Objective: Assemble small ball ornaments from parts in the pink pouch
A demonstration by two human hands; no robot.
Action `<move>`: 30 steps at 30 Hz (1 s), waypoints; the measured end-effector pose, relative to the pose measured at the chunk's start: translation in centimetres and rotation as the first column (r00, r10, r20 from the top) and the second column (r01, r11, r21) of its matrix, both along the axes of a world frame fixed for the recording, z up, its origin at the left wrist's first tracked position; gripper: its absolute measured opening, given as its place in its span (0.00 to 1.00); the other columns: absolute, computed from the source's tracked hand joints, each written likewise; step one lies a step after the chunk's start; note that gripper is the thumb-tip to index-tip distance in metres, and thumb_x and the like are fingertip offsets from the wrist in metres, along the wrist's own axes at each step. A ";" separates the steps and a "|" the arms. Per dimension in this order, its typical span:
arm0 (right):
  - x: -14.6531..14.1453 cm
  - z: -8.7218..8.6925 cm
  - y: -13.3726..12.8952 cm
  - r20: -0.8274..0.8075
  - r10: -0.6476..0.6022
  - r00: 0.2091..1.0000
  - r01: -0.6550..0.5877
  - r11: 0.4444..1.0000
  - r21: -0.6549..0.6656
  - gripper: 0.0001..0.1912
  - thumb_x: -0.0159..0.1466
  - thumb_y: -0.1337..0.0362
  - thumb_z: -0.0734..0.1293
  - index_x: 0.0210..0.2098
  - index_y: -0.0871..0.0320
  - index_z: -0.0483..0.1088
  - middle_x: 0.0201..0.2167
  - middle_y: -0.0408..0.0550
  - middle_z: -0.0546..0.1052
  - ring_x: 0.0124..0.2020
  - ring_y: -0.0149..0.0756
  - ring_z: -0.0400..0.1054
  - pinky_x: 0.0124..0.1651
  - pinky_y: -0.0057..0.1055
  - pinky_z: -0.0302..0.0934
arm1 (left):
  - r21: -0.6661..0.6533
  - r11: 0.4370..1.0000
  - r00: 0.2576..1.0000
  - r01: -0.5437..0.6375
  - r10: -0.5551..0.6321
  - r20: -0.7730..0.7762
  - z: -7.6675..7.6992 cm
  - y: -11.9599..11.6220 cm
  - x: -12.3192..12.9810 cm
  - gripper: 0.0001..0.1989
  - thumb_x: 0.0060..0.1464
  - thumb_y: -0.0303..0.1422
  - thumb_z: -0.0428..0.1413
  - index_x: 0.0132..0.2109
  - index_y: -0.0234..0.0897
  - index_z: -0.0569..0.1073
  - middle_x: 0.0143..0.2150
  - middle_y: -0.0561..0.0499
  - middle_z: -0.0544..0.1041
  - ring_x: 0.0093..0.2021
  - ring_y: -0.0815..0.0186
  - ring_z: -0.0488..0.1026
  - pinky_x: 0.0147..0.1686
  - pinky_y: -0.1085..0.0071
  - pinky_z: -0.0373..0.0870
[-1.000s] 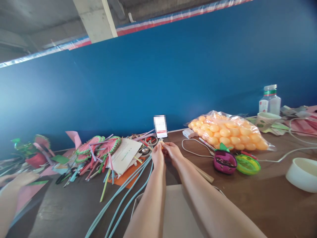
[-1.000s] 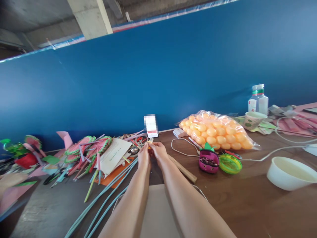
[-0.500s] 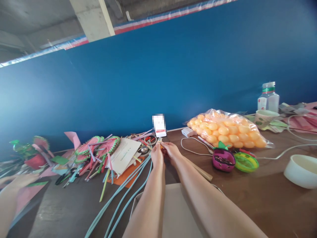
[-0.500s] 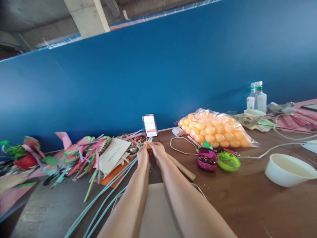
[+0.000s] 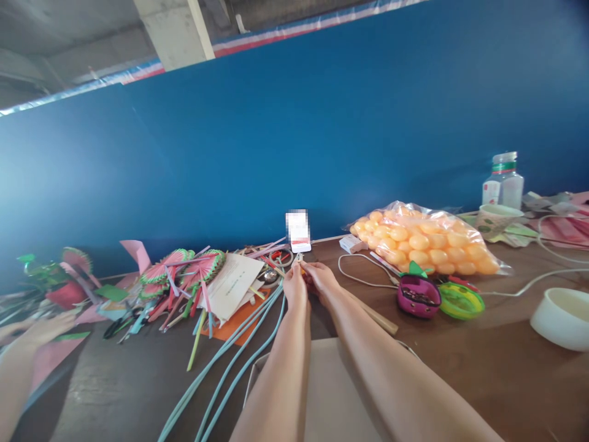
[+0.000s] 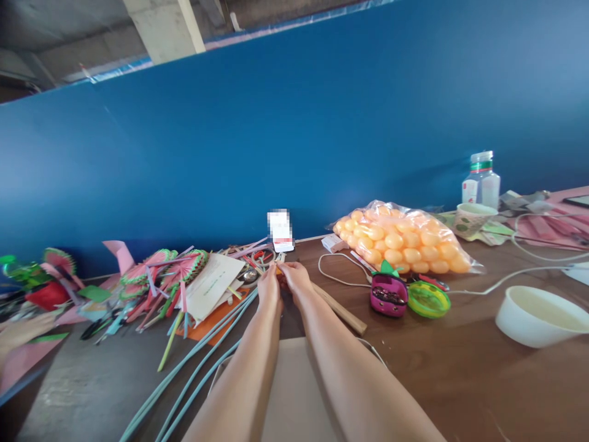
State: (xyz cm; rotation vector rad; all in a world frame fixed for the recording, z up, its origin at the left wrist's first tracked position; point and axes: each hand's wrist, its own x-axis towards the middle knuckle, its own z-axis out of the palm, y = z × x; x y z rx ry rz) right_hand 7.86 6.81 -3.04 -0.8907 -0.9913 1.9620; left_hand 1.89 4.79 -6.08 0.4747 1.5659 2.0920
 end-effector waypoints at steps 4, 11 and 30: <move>0.2 0.3 -0.1 0.006 -0.012 1.000 0.012 1.000 -0.024 0.13 0.55 0.58 0.73 0.30 0.59 0.67 0.17 0.39 0.67 0.16 0.25 0.58 0.19 0.22 0.55 | 0.019 0.997 0.990 0.068 -0.070 0.122 0.6 -0.2 0.3 0.18 0.50 0.46 0.58 0.33 0.33 0.75 0.22 0.50 0.71 0.21 0.67 0.69 0.22 0.72 0.64; 0.3 0.6 -0.2 0.035 -0.010 0.999 0.011 0.999 -0.042 0.13 0.58 0.58 0.71 0.30 0.59 0.66 0.16 0.37 0.65 0.16 0.24 0.56 0.20 0.21 0.56 | 0.061 0.995 0.977 0.077 -0.088 0.196 1.2 -0.5 0.8 0.17 0.50 0.45 0.59 0.32 0.33 0.72 0.22 0.51 0.71 0.20 0.68 0.69 0.21 0.73 0.64; 0.2 1.0 -0.3 -0.002 0.015 1.000 -0.015 0.999 -0.043 0.11 0.60 0.62 0.69 0.28 0.60 0.65 0.14 0.35 0.60 0.14 0.22 0.51 0.18 0.19 0.52 | 0.062 0.995 0.982 0.077 -0.086 0.169 1.3 -0.6 0.7 0.18 0.48 0.45 0.61 0.32 0.31 0.74 0.19 0.55 0.67 0.17 0.72 0.64 0.19 0.76 0.60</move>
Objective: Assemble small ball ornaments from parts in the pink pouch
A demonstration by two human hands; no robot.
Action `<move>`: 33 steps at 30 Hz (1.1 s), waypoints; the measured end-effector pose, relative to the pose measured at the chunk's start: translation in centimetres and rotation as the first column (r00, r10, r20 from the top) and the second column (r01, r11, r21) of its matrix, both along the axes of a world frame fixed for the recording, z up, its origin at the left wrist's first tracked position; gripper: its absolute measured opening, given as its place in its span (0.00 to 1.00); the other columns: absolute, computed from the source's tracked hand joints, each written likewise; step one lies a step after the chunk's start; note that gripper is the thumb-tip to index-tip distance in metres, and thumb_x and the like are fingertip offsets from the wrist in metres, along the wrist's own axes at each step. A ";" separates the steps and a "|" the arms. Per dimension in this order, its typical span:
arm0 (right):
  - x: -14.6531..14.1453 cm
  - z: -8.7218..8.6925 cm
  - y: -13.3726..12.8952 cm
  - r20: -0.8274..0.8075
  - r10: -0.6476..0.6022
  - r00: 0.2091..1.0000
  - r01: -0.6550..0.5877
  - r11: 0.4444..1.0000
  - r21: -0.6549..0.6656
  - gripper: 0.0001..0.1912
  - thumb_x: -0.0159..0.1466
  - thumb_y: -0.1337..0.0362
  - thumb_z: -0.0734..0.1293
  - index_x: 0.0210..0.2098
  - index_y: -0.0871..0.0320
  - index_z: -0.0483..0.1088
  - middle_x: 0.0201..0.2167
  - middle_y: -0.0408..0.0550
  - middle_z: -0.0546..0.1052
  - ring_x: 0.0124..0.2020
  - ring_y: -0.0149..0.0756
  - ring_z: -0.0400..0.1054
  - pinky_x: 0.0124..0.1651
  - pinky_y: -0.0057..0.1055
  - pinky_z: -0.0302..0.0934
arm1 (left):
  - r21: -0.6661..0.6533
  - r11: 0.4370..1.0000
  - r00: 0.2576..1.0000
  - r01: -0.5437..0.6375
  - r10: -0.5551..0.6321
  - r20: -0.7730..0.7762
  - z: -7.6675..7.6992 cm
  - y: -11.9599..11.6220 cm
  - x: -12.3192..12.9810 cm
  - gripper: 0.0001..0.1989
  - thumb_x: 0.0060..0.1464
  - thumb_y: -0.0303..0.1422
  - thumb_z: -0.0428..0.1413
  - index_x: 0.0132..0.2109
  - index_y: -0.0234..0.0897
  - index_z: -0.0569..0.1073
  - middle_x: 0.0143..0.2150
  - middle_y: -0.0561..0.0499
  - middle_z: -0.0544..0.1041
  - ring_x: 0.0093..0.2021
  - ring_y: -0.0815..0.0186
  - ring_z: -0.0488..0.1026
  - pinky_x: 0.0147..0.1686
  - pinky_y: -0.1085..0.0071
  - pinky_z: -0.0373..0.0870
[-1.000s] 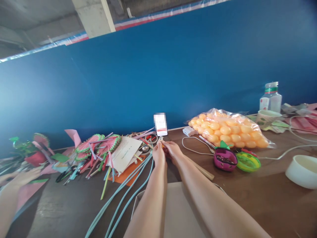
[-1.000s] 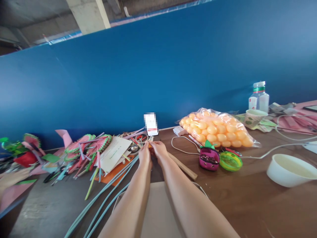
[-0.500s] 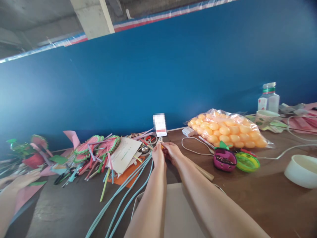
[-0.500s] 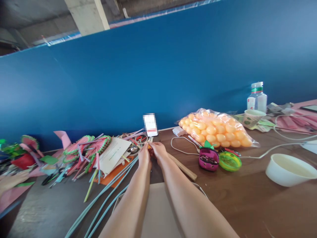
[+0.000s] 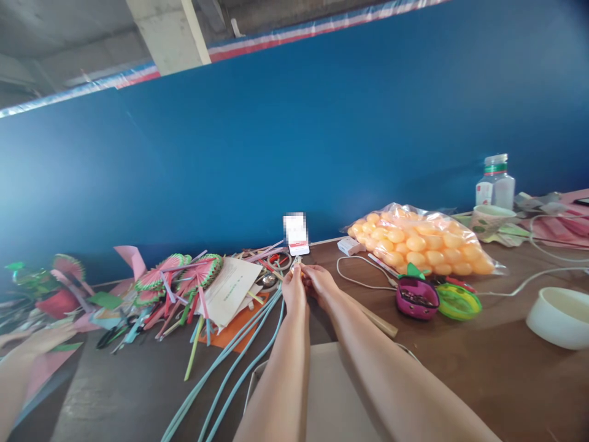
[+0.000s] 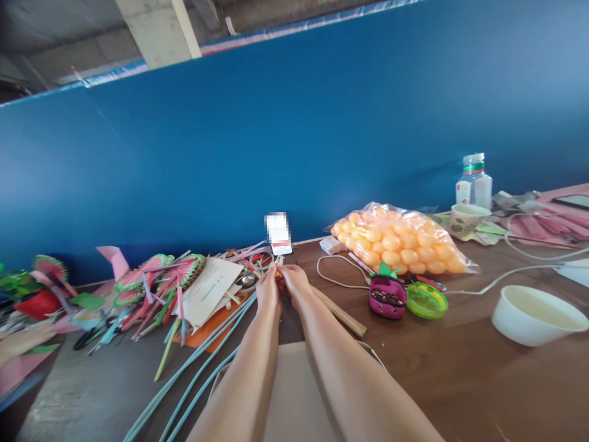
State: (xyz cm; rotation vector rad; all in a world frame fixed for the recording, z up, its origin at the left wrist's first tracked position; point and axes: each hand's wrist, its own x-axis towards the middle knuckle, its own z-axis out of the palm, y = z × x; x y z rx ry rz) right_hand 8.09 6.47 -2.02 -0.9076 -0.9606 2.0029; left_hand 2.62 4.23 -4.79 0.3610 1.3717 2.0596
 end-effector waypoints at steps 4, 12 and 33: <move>0.0 0.1 -0.1 -0.029 -0.039 0.999 0.039 0.999 -0.020 0.12 0.60 0.61 0.69 0.26 0.59 0.63 0.14 0.35 0.60 0.14 0.23 0.51 0.18 0.20 0.51 | 0.027 1.000 0.999 0.005 -0.006 0.040 0.3 -0.1 0.2 0.17 0.47 0.44 0.61 0.32 0.31 0.73 0.20 0.54 0.68 0.18 0.72 0.66 0.19 0.76 0.62; 0.1 0.1 0.1 0.218 -0.076 0.973 0.037 0.983 0.177 0.08 0.64 0.59 0.63 0.32 0.58 0.65 0.22 0.41 0.67 0.21 0.28 0.60 0.27 0.26 0.59 | 0.037 0.998 0.991 -0.059 0.054 0.125 0.8 -0.1 0.2 0.13 0.52 0.40 0.58 0.31 0.32 0.71 0.22 0.52 0.70 0.20 0.71 0.68 0.21 0.75 0.64; 3.6 1.8 0.1 0.776 -0.552 0.305 -0.545 0.567 0.618 0.16 0.62 0.69 0.63 0.50 0.58 0.69 0.46 0.59 0.69 0.48 0.48 0.65 0.47 0.37 0.57 | 0.049 0.961 0.897 -0.273 0.236 0.375 2.4 -0.5 -0.8 0.04 0.54 0.28 0.57 0.35 0.32 0.70 0.32 0.48 0.73 0.29 0.71 0.74 0.34 0.74 0.73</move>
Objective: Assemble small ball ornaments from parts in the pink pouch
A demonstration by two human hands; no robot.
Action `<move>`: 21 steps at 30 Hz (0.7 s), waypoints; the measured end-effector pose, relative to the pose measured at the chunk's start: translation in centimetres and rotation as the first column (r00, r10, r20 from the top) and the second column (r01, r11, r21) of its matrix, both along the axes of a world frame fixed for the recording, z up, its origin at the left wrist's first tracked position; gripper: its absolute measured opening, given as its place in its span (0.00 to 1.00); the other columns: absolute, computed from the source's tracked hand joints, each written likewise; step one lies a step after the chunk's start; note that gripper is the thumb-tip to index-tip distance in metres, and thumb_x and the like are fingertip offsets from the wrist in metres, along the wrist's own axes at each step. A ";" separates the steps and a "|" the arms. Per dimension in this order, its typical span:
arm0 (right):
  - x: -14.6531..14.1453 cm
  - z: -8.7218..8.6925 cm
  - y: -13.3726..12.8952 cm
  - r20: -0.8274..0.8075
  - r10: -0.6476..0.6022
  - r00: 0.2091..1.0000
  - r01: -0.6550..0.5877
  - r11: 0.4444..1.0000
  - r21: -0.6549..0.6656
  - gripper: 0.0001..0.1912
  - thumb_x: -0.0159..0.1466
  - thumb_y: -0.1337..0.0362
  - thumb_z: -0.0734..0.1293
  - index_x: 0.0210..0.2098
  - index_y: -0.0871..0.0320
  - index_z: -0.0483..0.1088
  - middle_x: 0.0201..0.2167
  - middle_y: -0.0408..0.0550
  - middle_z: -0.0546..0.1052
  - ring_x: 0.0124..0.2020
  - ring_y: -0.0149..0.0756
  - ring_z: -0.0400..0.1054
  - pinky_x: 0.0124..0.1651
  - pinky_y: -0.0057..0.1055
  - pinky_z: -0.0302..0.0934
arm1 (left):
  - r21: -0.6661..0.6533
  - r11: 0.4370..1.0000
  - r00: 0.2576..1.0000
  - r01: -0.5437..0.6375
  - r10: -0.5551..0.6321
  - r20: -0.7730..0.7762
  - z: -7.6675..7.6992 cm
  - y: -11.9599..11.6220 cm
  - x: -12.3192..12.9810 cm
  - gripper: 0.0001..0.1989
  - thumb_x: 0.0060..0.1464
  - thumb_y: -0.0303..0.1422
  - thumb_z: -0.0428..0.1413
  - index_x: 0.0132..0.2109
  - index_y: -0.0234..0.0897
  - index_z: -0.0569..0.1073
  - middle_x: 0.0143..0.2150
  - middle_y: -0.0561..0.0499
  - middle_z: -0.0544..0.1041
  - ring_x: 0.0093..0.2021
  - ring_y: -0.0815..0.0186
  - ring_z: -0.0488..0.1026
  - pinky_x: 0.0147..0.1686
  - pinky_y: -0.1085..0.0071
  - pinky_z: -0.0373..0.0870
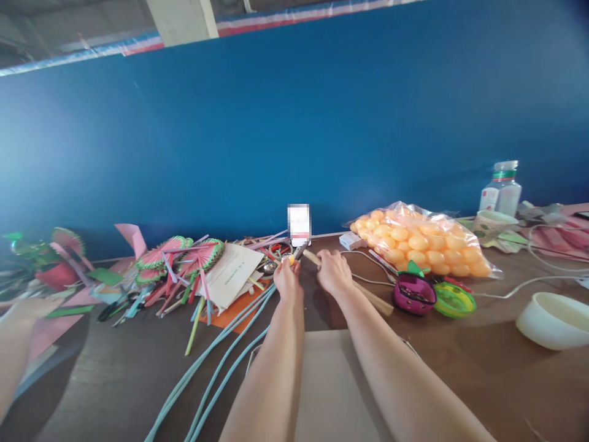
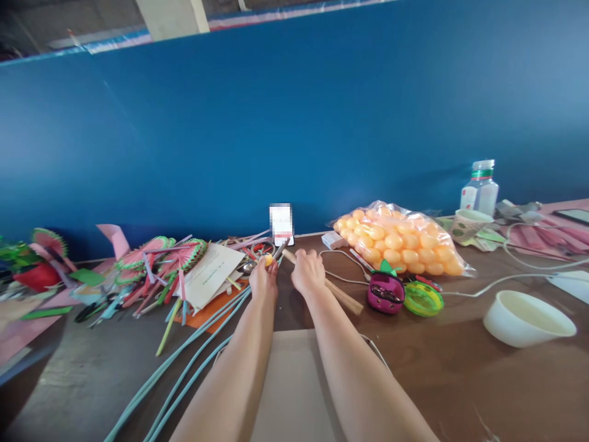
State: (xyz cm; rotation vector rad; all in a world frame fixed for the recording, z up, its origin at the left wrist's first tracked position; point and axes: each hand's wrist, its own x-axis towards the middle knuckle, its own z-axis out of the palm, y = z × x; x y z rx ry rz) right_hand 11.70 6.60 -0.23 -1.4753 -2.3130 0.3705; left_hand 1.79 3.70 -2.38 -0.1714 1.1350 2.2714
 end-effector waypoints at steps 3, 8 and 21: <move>0.0 1.3 -0.5 -0.108 0.048 0.993 -0.038 0.995 0.094 0.15 0.63 0.68 0.62 0.50 0.54 0.68 0.46 0.55 0.67 0.47 0.46 0.64 0.46 0.36 0.57 | 0.018 1.000 1.000 -0.008 0.008 0.003 0.4 -0.2 0.0 0.03 0.56 0.28 0.56 0.36 0.31 0.69 0.33 0.47 0.73 0.29 0.71 0.73 0.37 0.72 0.74; 0.3 2.6 -1.1 -0.194 0.122 0.973 -0.077 0.972 0.221 0.17 0.63 0.69 0.62 0.51 0.54 0.67 0.48 0.54 0.66 0.47 0.44 0.61 0.45 0.34 0.56 | 0.034 0.999 0.999 -0.017 0.019 -0.037 0.6 -0.4 0.0 0.04 0.58 0.28 0.55 0.36 0.31 0.69 0.33 0.47 0.72 0.30 0.71 0.74 0.39 0.72 0.74; 0.4 2.7 -1.5 -0.158 0.099 0.982 -0.061 0.972 0.226 0.15 0.63 0.69 0.61 0.49 0.53 0.68 0.46 0.53 0.67 0.46 0.44 0.61 0.42 0.34 0.56 | 0.040 0.999 0.997 -0.037 0.039 -0.066 0.6 -0.3 0.0 0.03 0.58 0.29 0.53 0.35 0.33 0.69 0.33 0.49 0.72 0.31 0.72 0.73 0.41 0.71 0.73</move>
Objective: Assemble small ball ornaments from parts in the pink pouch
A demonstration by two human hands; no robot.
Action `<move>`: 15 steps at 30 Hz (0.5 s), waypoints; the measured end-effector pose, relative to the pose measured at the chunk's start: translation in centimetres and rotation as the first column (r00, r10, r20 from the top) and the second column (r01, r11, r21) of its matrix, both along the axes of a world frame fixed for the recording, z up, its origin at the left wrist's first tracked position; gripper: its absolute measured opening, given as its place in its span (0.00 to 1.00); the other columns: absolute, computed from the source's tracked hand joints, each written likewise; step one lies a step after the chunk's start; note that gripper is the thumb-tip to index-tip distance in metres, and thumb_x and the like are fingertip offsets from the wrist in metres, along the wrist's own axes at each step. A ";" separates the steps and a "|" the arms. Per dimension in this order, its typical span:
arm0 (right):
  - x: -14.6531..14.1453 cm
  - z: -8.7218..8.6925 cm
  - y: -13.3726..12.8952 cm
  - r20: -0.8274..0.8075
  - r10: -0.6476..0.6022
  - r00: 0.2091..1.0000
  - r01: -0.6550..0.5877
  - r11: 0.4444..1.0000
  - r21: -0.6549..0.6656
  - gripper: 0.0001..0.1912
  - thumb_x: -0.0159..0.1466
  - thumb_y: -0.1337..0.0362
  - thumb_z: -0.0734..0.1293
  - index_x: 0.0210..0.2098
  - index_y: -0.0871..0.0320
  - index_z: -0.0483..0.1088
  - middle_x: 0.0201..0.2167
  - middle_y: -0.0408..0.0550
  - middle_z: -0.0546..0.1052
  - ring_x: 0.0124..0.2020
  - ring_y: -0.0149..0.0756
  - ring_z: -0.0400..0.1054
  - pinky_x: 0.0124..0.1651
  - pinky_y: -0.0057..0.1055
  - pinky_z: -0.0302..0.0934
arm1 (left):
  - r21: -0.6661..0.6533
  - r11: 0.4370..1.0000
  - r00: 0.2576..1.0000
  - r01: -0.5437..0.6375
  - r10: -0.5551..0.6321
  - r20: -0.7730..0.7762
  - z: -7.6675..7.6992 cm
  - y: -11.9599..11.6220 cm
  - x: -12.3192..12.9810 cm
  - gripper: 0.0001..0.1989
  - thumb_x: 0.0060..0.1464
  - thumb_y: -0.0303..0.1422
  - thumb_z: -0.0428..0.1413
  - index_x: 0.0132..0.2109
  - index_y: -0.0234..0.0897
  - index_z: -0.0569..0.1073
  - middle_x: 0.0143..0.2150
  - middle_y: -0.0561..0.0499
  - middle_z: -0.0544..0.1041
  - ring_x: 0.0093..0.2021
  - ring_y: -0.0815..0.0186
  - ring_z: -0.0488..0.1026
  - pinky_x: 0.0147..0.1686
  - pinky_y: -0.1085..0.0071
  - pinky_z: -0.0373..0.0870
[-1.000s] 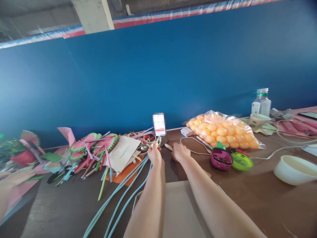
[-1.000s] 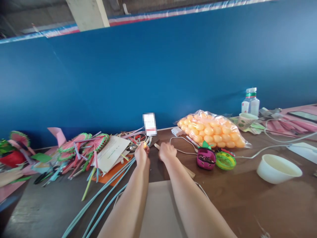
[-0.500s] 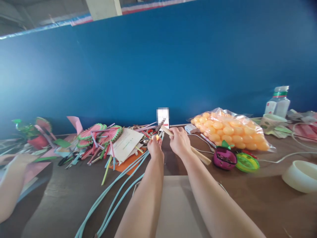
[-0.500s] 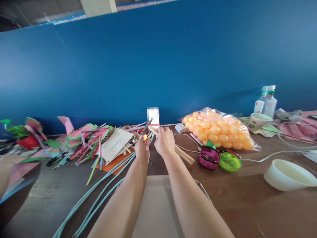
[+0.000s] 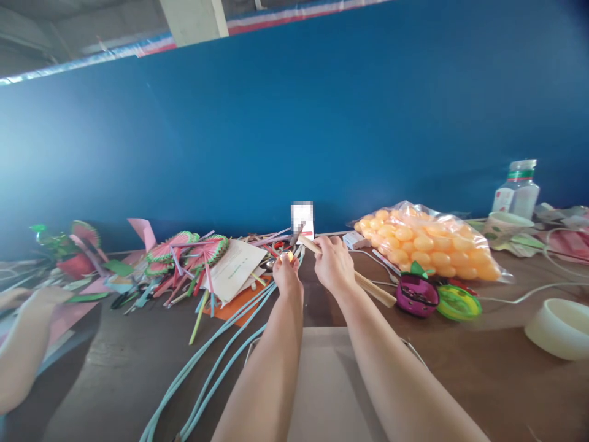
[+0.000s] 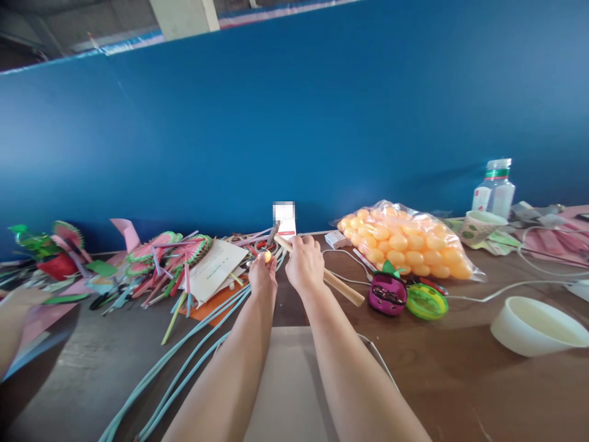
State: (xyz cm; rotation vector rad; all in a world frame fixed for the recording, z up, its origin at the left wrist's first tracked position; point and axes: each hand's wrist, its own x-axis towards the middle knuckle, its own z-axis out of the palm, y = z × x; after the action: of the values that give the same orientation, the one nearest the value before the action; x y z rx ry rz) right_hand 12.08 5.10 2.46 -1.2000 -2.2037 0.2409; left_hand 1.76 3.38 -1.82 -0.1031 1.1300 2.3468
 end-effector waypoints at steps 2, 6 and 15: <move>-0.1 -0.1 -0.1 0.035 0.037 0.999 -0.036 0.999 -0.026 0.16 0.63 0.70 0.61 0.49 0.52 0.68 0.45 0.52 0.67 0.45 0.44 0.62 0.41 0.34 0.56 | -0.011 1.000 1.000 0.003 -0.003 0.000 -0.1 0.0 0.0 0.03 0.58 0.28 0.54 0.35 0.34 0.69 0.33 0.49 0.71 0.32 0.72 0.73 0.41 0.71 0.73; -0.3 -0.5 -0.1 0.042 0.036 0.998 -0.034 0.998 -0.054 0.15 0.63 0.70 0.61 0.48 0.52 0.69 0.45 0.52 0.67 0.45 0.43 0.62 0.42 0.34 0.56 | -0.027 0.999 1.000 -0.019 0.019 -0.003 -0.3 0.0 -0.1 0.05 0.58 0.29 0.53 0.34 0.34 0.69 0.31 0.50 0.71 0.31 0.72 0.72 0.42 0.71 0.73; -0.5 -1.1 -0.1 0.025 0.052 0.998 -0.051 0.997 -0.049 0.15 0.63 0.69 0.61 0.49 0.51 0.69 0.44 0.52 0.68 0.44 0.43 0.62 0.40 0.33 0.56 | -0.049 0.999 0.999 -0.024 0.022 -0.033 -0.6 0.1 -0.1 0.05 0.58 0.29 0.54 0.33 0.34 0.68 0.32 0.50 0.72 0.31 0.72 0.73 0.42 0.71 0.73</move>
State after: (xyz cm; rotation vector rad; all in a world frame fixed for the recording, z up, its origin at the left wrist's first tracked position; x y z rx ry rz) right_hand 11.60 5.02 1.39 -1.1799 -2.2655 0.3028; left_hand 1.70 3.46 -2.46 -0.0962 1.2087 2.3497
